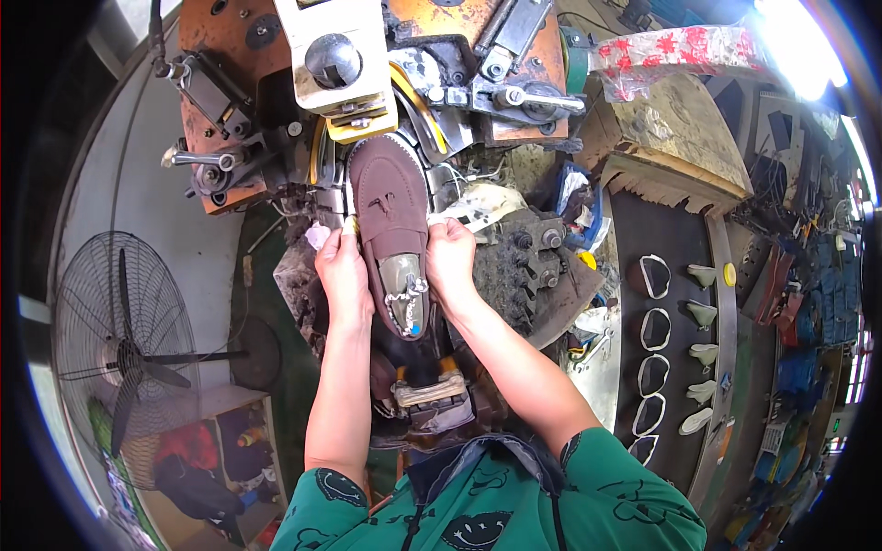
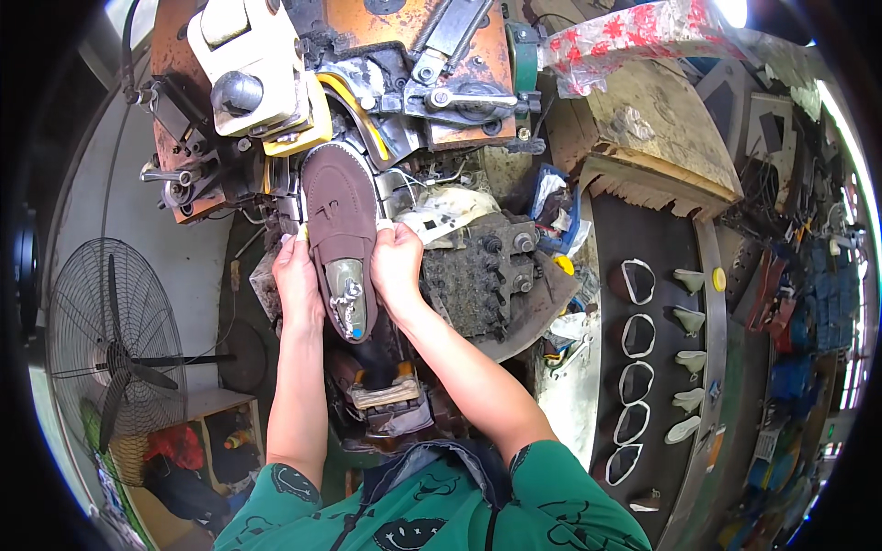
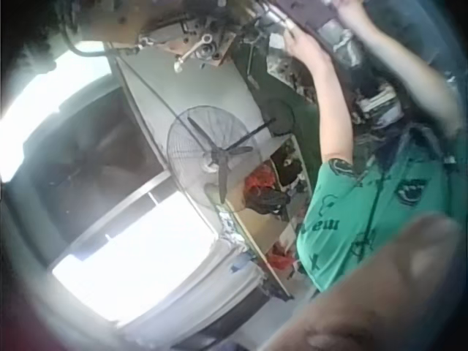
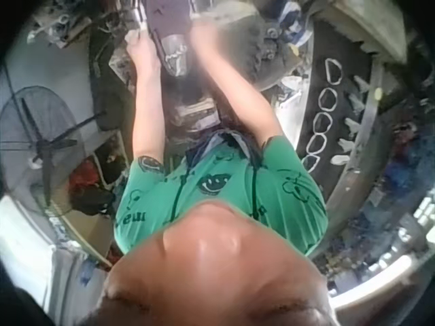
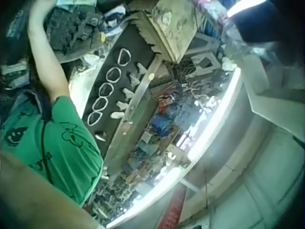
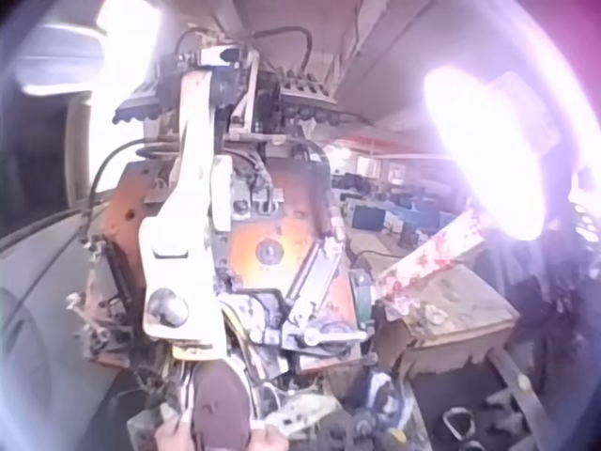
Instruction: The person repeatedly takes shoe lasts, uppers, and insoles from a conveyor belt, fits each upper and insole onto a shoe last by hand, presses them using a shoe lasting machine, and places the assembled shoes back onto the conveyor belt.
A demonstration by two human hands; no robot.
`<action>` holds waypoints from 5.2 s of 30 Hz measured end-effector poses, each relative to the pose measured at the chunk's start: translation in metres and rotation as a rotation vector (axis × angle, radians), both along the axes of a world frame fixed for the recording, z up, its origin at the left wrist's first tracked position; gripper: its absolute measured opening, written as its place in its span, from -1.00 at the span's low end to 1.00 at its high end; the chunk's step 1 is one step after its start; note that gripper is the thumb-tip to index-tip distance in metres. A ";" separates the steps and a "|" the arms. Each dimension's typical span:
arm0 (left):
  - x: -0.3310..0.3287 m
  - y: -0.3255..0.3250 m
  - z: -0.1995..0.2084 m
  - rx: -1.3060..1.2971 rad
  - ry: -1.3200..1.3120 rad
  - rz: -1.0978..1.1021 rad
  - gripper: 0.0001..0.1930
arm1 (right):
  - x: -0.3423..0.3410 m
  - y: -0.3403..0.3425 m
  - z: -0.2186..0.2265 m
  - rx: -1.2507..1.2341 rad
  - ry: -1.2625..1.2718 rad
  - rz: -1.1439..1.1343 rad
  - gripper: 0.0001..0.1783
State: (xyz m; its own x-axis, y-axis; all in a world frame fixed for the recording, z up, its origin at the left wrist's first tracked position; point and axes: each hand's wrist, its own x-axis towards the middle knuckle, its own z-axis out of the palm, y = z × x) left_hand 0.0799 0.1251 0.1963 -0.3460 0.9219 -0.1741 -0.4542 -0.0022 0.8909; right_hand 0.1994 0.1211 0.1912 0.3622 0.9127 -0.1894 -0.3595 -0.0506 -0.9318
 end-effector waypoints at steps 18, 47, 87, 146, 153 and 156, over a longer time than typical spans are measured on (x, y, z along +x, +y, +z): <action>-0.012 -0.020 -0.031 -0.048 0.096 -0.006 -0.75 | 0.002 -0.014 -0.023 0.099 -0.035 -0.030 -0.81; -0.006 -0.009 -0.006 0.019 -0.114 -0.144 -0.69 | -0.004 -0.005 -0.007 0.078 -0.081 0.011 -0.68; 0.014 -0.019 -0.025 -0.016 -0.085 0.066 -0.73 | -0.001 -0.005 -0.030 0.112 0.278 0.035 -0.80; 0.539 -0.317 -0.087 0.095 0.441 -1.977 -0.73 | 0.359 -0.506 -0.093 -0.257 -0.087 -0.553 0.02; 0.706 -0.608 -0.156 0.201 0.243 -2.278 -0.67 | 0.391 -0.771 -0.246 -0.800 -0.057 -1.663 -0.61; 0.752 -0.697 -0.197 0.214 0.195 -2.478 -0.63 | 0.414 -0.819 -0.241 -1.104 -0.302 -1.344 -0.55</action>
State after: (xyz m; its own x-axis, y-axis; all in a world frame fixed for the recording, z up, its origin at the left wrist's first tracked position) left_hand 0.8324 -0.5718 -0.0003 0.8527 -0.4897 -0.1817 0.2607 0.0977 0.9605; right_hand 0.6134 -0.6978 -0.0500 0.8216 -0.5141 -0.2464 -0.5157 -0.4858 -0.7058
